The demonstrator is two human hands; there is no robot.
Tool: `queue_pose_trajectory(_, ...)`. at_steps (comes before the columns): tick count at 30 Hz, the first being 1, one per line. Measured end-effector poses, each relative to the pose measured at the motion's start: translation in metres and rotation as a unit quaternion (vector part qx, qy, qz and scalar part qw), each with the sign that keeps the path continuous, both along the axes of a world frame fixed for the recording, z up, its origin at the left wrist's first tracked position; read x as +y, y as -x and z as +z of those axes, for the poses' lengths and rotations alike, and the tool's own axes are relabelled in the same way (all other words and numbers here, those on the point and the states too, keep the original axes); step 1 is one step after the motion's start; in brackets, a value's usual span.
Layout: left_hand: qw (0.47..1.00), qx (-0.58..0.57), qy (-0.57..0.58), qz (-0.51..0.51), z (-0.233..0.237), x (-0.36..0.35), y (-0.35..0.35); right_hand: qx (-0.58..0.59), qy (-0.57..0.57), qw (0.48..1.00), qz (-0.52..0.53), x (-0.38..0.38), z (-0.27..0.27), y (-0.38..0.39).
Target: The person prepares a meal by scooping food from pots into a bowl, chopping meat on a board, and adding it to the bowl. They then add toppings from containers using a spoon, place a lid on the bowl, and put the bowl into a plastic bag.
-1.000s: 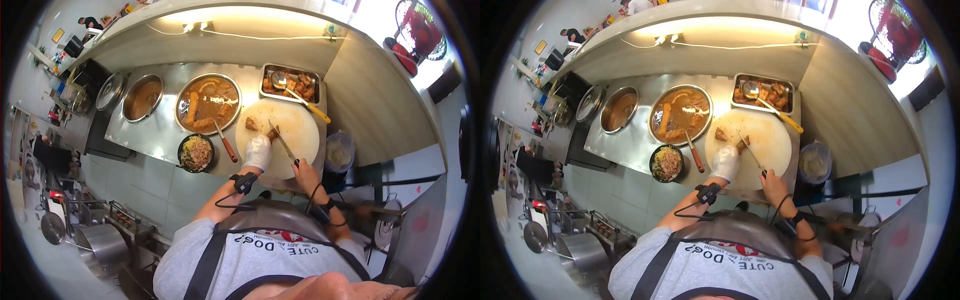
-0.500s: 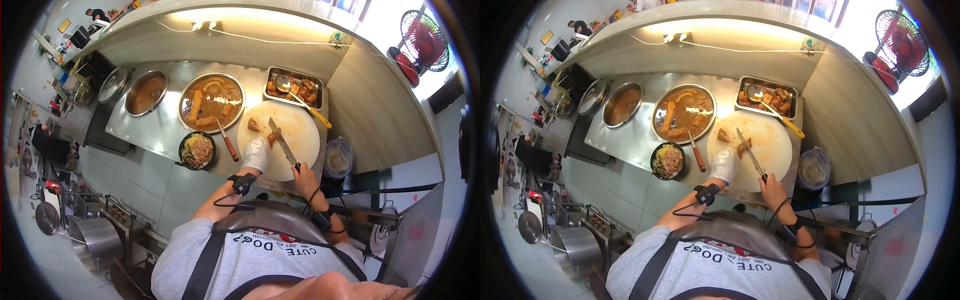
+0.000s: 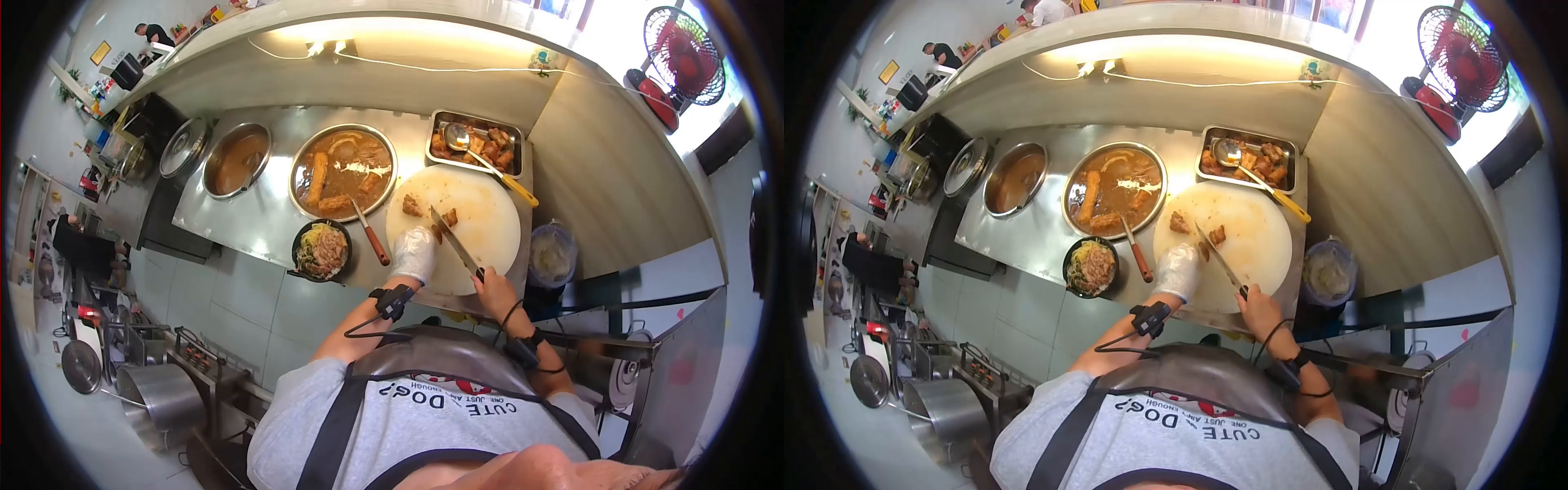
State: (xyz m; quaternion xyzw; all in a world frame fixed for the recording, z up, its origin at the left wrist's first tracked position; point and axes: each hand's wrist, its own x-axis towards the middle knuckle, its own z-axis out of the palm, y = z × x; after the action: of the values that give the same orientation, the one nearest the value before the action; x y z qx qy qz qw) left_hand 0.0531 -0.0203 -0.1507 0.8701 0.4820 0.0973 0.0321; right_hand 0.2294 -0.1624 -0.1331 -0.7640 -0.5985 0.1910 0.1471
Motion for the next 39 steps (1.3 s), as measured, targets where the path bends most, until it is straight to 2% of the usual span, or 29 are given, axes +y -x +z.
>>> queue_pose_trajectory(5, 1.0, 0.009, -0.002, 0.0, 0.004, -0.004, 0.002, 0.02, 0.019, 1.0, -0.015, -0.005, 0.005, 0.003)
queue_pose_trajectory(7, 1.0, 0.014, 0.001, -0.001, 0.006, -0.003, 0.002, 0.08, -0.067, 0.994, -0.042, -0.011, -0.006, -0.001)
queue_pose_trajectory(9, 1.0, 0.02, 0.007, -0.002, 0.007, -0.004, 0.0, 0.128, -0.085, 0.985, -0.082, -0.016, -0.025, -0.006)
queue_pose_trajectory(11, 0.991, -0.121, 0.045, -0.031, 0.009, -0.001, -0.006, 0.175, -0.105, 0.971, -0.125, -0.023, -0.029, -0.007)
queue_pose_trajectory(12, 0.991, -0.121, 0.045, -0.033, -0.003, 0.004, -0.011, 0.346, -0.03, 0.916, -0.201, -0.026, -0.019, -0.005)
queue_pose_trajectory(13, 0.988, -0.134, -0.006, -0.08, -0.022, 0.01, -0.018, 0.502, 0.046, 0.821, -0.268, -0.028, -0.013, -0.003)
queue_pose_trajectory(14, 0.98, -0.147, -0.057, -0.125, -0.021, 0.013, -0.023, 0.502, 0.046, 0.821, -0.267, -0.029, -0.015, 0.001)
queue_pose_trajectory(15, 0.98, -0.147, -0.058, -0.124, -0.02, 0.014, -0.027, 0.545, 0.046, 0.781, -0.302, -0.031, -0.02, 0.006)
queue_pose_trajectory(16, 0.984, -0.115, -0.006, -0.133, -0.019, 0.014, -0.031, 0.585, 0.047, 0.738, -0.335, -0.034, -0.026, 0.01)
queue_pose_trajectory(17, 0.986, -0.082, 0.045, -0.141, -0.009, 0.014, -0.034, 0.612, 0.04, 0.718, -0.33, -0.037, -0.036, 0.013)
queue_pose_trajectory(18, 0.986, -0.082, 0.044, -0.14, 0.0, 0.014, -0.036, 0.613, 0.041, 0.718, -0.328, -0.038, -0.044, 0.02)
queue_pose_trajectory(20, 0.98, -0.068, 0.103, -0.155, 0.013, 0.016, -0.04, 0.641, 0.0, 0.686, -0.345, -0.033, -0.053, 0.038)
queue_pose_trajectory(23, 0.976, -0.067, 0.065, -0.195, -0.011, 0.021, -0.051, 0.644, 0.022, 0.681, -0.348, -0.022, -0.053, 0.056)
queue_pose_trajectory(24, 0.977, -0.064, 0.063, -0.192, -0.013, 0.02, -0.055, 0.644, 0.033, 0.68, -0.349, -0.019, -0.053, 0.061)
queue_pose_trajectory(26, 0.979, -0.14, 0.085, -0.118, -0.016, 0.016, -0.061, 0.646, 0.038, 0.682, -0.34, -0.015, -0.058, 0.069)
queue_pose_trajectory(27, 0.98, -0.089, 0.059, -0.168, -0.024, 0.021, -0.058, 0.662, 0.033, 0.67, -0.335, -0.013, -0.058, 0.071)
queue_pose_trajectory(29, 0.98, -0.122, 0.056, -0.149, -0.032, 0.021, -0.06, 0.677, 0.041, 0.664, -0.314, -0.012, -0.056, 0.075)
queue_pose_trajectory(30, 0.976, -0.155, 0.057, -0.142, -0.028, 0.021, -0.057, 0.686, 0.034, 0.663, -0.299, -0.015, -0.053, 0.072)
queue_pose_trajectory(31, 0.976, -0.139, 0.024, -0.165, -0.024, 0.02, -0.053, 0.694, 0.029, 0.66, -0.285, -0.016, -0.05, 0.071)
queue_pose_trajectory(32, 0.979, -0.138, 0.023, -0.147, -0.007, 0.016, -0.048, 0.694, 0.043, 0.664, -0.273, -0.016, -0.043, 0.07)
queue_pose_trajectory(34, 0.965, -0.24, 0.042, -0.101, 0.034, 0.007, -0.037, 0.677, 0.022, 0.691, -0.254, -0.019, -0.025, 0.075)
queue_pose_trajectory(36, 0.967, -0.232, 0.036, -0.095, 0.055, 0.01, -0.015, 0.674, 0.024, 0.7, -0.235, -0.015, 0.002, 0.088)
queue_pose_trajectory(38, 0.978, -0.2, -0.033, -0.054, 0.071, 0.011, 0.015, 0.668, 0.052, 0.718, -0.191, -0.007, 0.022, 0.103)
queue_pose_trajectory(39, 0.977, -0.199, -0.055, -0.043, 0.061, 0.016, 0.032, 0.662, 0.08, 0.722, -0.187, -0.001, 0.035, 0.115)
